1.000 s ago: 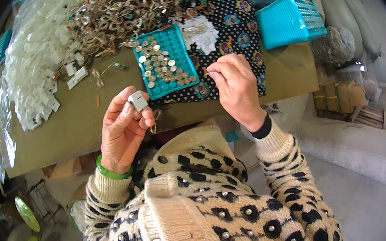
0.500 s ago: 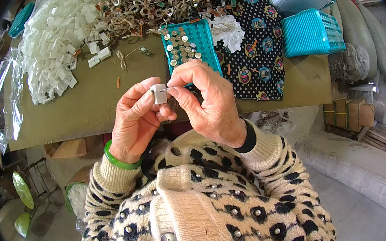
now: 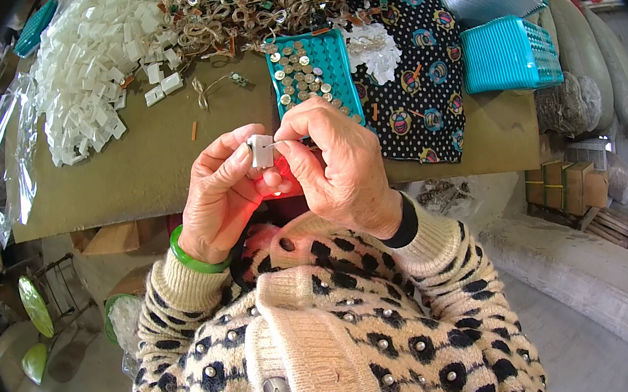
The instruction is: The person assembles small electronic components by hand. They pick white plastic housings and metal contacts from a table, insert the contacts into the housings, and place the assembled units back on the table.
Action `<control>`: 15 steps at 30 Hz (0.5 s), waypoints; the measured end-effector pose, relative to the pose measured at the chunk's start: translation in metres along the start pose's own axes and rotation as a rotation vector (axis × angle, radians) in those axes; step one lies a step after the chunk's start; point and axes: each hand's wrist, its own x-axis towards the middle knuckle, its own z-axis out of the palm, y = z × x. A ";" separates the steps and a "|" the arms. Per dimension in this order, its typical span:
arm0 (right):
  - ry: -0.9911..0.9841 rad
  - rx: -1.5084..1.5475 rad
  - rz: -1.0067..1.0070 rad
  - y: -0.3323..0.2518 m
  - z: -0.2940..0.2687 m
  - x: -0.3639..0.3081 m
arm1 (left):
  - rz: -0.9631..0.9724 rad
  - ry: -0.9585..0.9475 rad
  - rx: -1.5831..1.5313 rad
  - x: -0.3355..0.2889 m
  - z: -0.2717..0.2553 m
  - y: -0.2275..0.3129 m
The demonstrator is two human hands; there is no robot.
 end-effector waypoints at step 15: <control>-0.080 0.073 0.053 0.002 0.000 0.004 | -0.002 0.039 0.022 0.000 -0.002 0.001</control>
